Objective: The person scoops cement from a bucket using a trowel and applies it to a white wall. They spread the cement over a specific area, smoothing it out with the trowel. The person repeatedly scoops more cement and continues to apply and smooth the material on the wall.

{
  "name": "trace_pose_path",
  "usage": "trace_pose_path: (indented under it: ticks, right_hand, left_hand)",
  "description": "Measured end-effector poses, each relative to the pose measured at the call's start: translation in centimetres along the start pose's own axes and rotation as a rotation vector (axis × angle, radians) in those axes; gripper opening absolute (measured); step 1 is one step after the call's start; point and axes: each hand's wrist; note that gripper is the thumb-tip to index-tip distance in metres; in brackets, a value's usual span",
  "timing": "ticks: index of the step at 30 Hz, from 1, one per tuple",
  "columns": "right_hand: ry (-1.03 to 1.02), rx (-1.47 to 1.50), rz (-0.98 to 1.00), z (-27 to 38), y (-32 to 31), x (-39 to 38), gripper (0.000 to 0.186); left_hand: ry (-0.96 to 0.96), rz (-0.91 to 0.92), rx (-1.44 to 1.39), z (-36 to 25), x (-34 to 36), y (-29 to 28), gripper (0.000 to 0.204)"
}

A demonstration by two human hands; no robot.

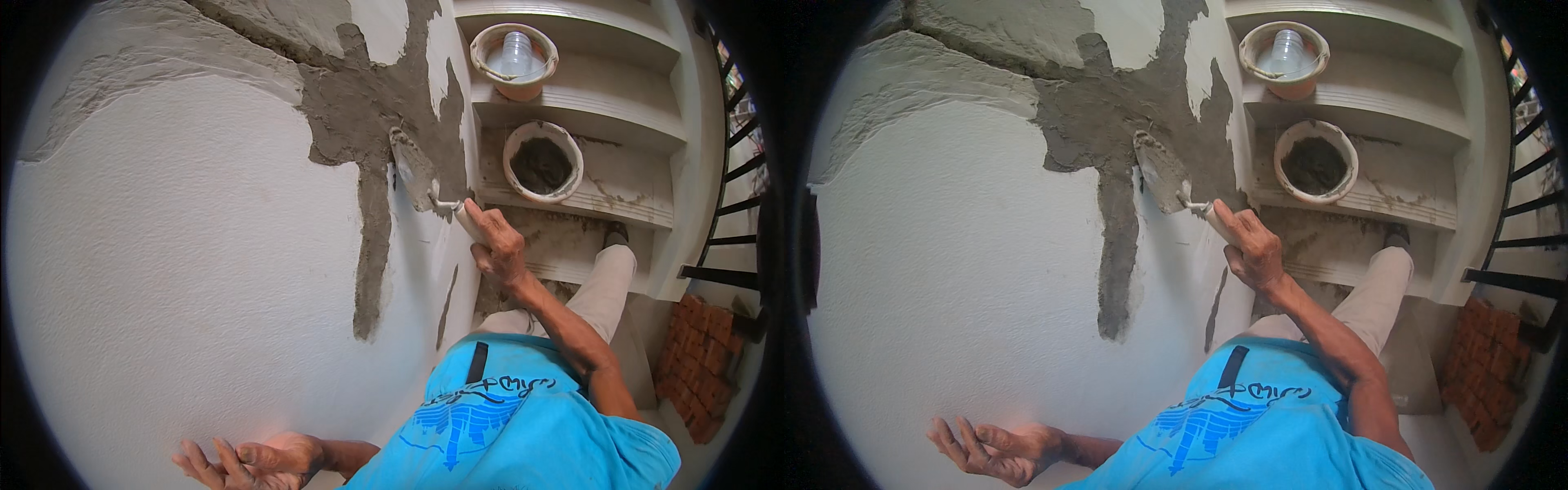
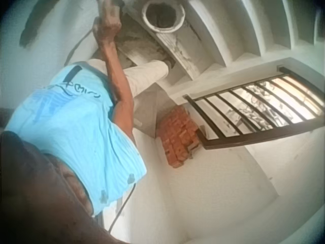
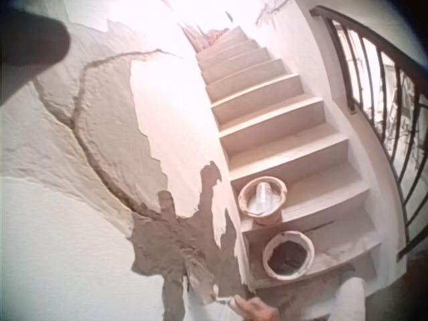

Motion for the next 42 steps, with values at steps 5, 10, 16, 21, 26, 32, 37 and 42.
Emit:
trace_pose_path:
  ticks: [5,10,16,21,26,32,37,42]
  right_hand:
    - [-0.023,0.001,-0.049,1.1,0.0,2.3,0.087]
    - [-0.023,0.042,-0.049,1.5,0.3,2.7,0.086]
    - [-0.039,0.069,-0.096,2.8,1.0,4.7,0.087]
    - [-0.050,0.067,-0.124,3.1,2.1,5.5,0.089]
    - [0.000,-0.017,-0.087,1.8,2.8,2.6,0.092]
    - [0.045,0.029,-0.052,0.9,1.3,0.1,0.091]
    - [0.008,0.080,-0.123,1.8,2.7,3.4,0.089]
    - [0.036,0.059,-0.052,1.6,3.7,1.8,0.090]
  left_hand:
    - [0.001,-0.030,0.006,0.4,-0.4,0.2,0.021]
    - [0.022,-0.011,0.003,0.5,-0.5,0.0,0.019]
    - [0.015,0.000,-0.006,0.5,-0.9,-0.1,0.020]
    - [-0.001,-0.021,-0.041,-0.2,-0.1,0.4,0.021]
    - [-0.108,-0.088,0.038,-2.2,1.6,1.1,0.023]
    - [-0.001,0.020,-0.015,0.0,-0.1,-0.1,0.021]
    - [0.005,0.020,0.008,0.4,-0.6,-0.2,0.020]
    - [-0.024,0.010,0.013,0.0,-0.3,-0.1,0.020]
Point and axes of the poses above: each hand's wrist, its own x-axis towards the middle knuckle, its own y-axis out of the palm, z = x × y, and after that the axes turned 9 degrees about y, right-handed
